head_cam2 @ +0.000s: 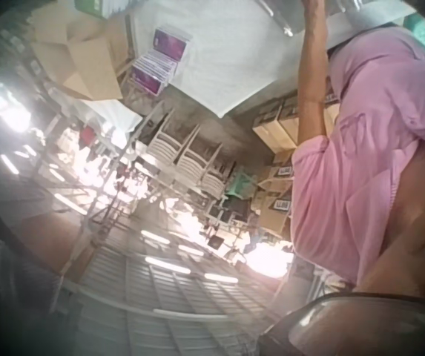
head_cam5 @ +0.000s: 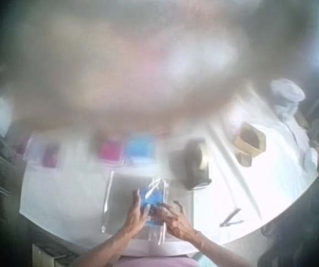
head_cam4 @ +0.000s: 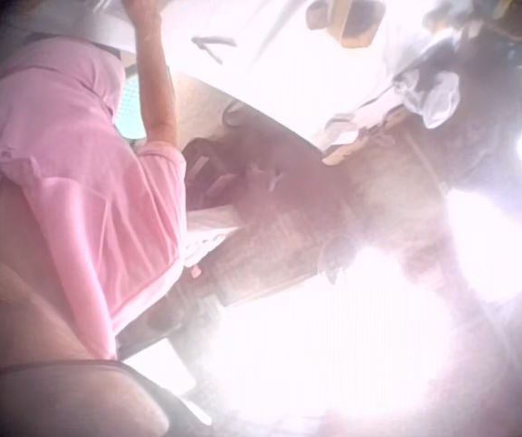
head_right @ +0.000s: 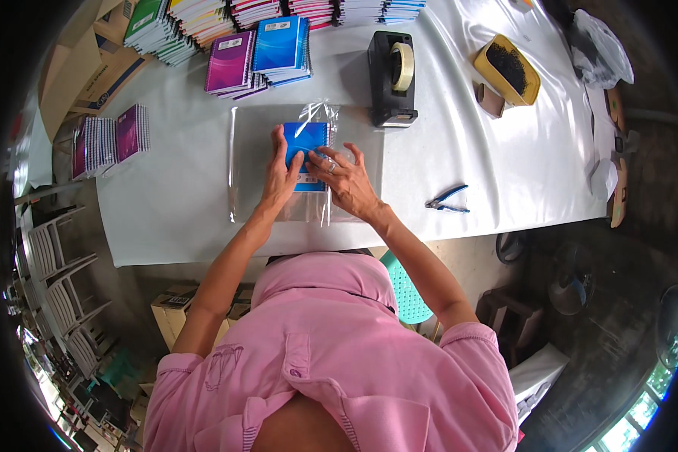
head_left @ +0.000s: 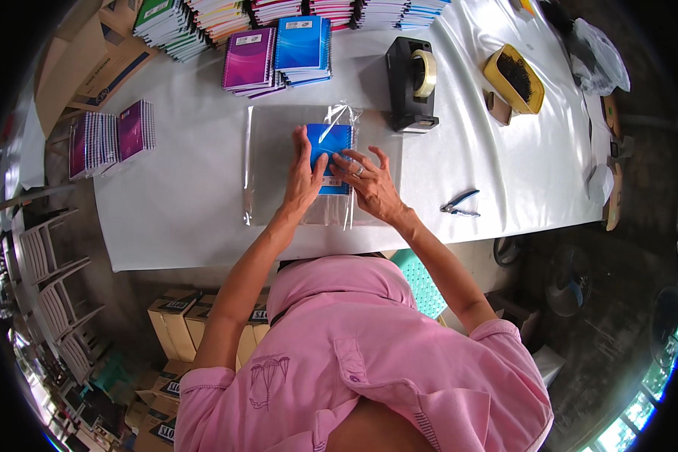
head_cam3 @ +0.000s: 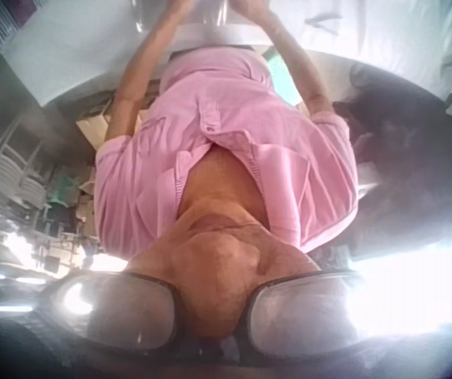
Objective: The person wraps spiral-bound notebooks in clear plastic sleeves using a tape dispenser. They place a notebook into a sleeve, fold the plastic edges, and seal the package with tape. The wrapped notebooks are stacked on the table.
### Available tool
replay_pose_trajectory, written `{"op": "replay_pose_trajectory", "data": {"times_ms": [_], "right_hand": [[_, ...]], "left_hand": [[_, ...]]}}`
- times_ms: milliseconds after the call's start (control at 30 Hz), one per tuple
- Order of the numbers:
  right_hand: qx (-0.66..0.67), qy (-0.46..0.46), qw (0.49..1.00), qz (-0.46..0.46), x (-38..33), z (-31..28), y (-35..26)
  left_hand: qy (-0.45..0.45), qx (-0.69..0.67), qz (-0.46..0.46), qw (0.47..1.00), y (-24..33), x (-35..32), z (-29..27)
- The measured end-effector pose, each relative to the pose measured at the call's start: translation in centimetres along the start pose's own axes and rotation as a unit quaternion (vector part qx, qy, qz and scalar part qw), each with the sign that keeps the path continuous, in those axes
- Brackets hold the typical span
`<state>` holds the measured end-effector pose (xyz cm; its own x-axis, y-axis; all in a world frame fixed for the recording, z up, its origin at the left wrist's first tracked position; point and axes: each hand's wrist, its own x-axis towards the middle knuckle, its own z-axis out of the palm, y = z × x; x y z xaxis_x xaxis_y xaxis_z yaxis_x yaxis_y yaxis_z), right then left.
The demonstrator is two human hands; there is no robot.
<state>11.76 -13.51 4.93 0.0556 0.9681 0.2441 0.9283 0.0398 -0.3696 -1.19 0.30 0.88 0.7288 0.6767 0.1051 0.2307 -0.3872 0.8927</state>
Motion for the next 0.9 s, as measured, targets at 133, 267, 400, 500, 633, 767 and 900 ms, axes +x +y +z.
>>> {"op": "replay_pose_trajectory", "data": {"times_ms": [133, 267, 400, 500, 633, 767, 900], "right_hand": [[0.068, 0.144, 0.985, 0.065, 4.9, -0.4, 4.9], [0.282, -0.026, 0.958, 0.048, 11.3, 0.1, 14.3], [0.333, 0.011, 0.935, 0.123, 13.5, 0.3, 15.1], [0.146, 0.185, 0.963, 0.132, 10.4, -1.8, 11.6], [0.066, 0.103, 0.992, 0.012, 2.9, -0.2, 2.1], [0.068, 0.024, 0.996, 0.054, 1.6, 0.0, -2.4], [0.0, 0.033, 0.999, 0.035, 1.8, -0.3, -3.9]], "left_hand": [[0.001, 0.017, 0.005, 1.0, -0.3, -0.3, -0.6], [-0.025, -0.006, 0.002, 1.0, 1.1, 0.3, -0.3], [-0.019, 0.02, 0.01, 1.0, 0.2, 0.2, -0.5], [-0.015, 0.018, 0.002, 1.0, 0.6, -0.3, -0.6], [-0.006, 0.015, -0.003, 1.0, 0.6, -0.1, -0.6], [0.073, 0.009, -0.027, 0.997, -0.8, -1.1, -2.2], [0.044, 0.47, -0.037, 0.881, -3.1, -4.9, -6.0]]}}
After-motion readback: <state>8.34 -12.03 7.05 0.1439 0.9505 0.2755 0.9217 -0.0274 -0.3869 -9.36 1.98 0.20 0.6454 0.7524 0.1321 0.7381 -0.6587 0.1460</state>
